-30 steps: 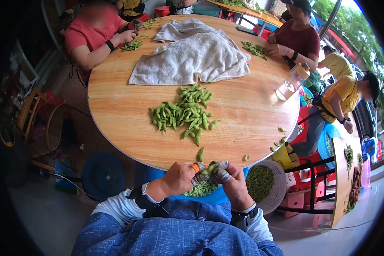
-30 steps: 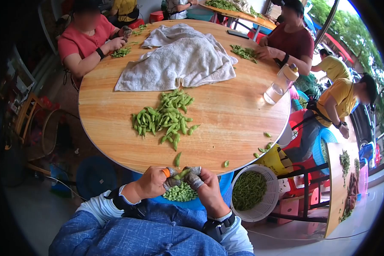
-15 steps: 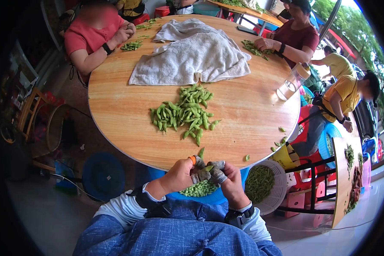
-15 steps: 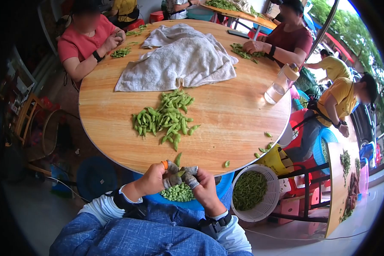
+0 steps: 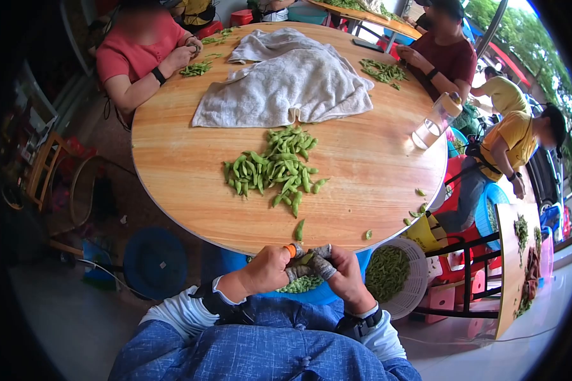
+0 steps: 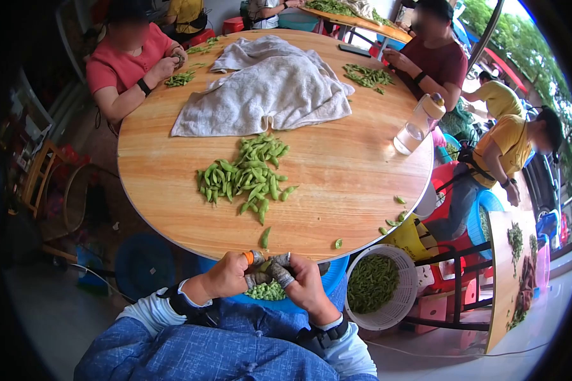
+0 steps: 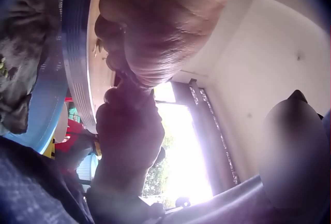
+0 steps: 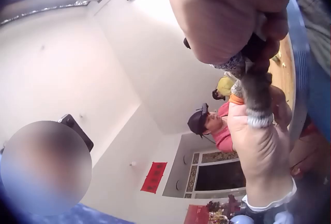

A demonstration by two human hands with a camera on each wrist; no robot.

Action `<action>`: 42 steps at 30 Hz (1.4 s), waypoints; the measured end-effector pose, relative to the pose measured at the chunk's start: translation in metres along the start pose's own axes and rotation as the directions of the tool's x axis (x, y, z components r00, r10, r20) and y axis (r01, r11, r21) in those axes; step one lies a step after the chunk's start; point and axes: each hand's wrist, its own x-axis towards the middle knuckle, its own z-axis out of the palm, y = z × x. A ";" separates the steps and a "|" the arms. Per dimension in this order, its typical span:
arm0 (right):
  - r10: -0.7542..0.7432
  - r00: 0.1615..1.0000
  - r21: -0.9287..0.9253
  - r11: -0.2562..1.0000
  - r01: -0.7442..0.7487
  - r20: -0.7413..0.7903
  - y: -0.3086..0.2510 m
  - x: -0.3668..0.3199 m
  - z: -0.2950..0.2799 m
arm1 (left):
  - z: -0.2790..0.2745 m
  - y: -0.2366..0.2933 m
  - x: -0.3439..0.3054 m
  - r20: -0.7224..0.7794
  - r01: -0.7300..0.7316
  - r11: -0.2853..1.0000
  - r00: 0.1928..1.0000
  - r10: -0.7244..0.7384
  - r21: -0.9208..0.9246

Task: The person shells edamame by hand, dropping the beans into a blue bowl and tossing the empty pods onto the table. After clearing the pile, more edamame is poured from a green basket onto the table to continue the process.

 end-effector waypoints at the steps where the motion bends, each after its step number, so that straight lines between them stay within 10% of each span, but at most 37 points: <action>1: -0.010 1.000 0.015 1.000 0.010 0.013 0.001 0.001 -0.002 | 0.002 -0.002 0.002 -0.012 -0.053 0.994 0.999 0.052 -0.098; 8: -0.039 0.999 0.059 0.998 0.037 0.028 0.004 -0.001 -0.004 | -0.015 0.003 0.002 0.334 0.405 0.817 0.900 -0.279 -0.411; 14: -0.057 0.998 -0.418 0.907 0.051 -0.002 -0.008 0.002 0.003 | -0.003 -0.003 0.004 0.115 0.286 0.891 0.958 -0.262 -0.353; 23: -0.167 0.984 -0.259 0.955 0.144 -0.067 -0.003 0.001 0.006 | 0.006 -0.018 0.003 0.076 0.270 0.880 0.962 -0.262 -0.390; 29: -0.120 0.938 -0.369 0.929 -0.010 -0.326 -0.014 -0.033 -0.044 | -0.011 0.000 0.006 -0.128 0.186 0.971 0.977 -0.168 0.148; 33: -0.233 0.833 -0.845 0.336 -0.416 -0.502 -0.039 -0.062 -0.087 | -0.019 0.009 0.026 -0.155 0.217 0.755 0.976 -0.153 0.619; 37: -0.262 0.781 -0.605 0.776 -0.178 -0.567 -0.033 -0.061 -0.075 | -0.010 -0.001 0.037 -0.128 0.166 0.698 0.986 -0.106 0.697; 42: -0.157 0.915 -0.405 0.914 -0.007 -0.371 -0.004 -0.028 -0.035 | -0.009 0.001 0.037 -0.112 0.106 0.653 0.993 -0.032 0.750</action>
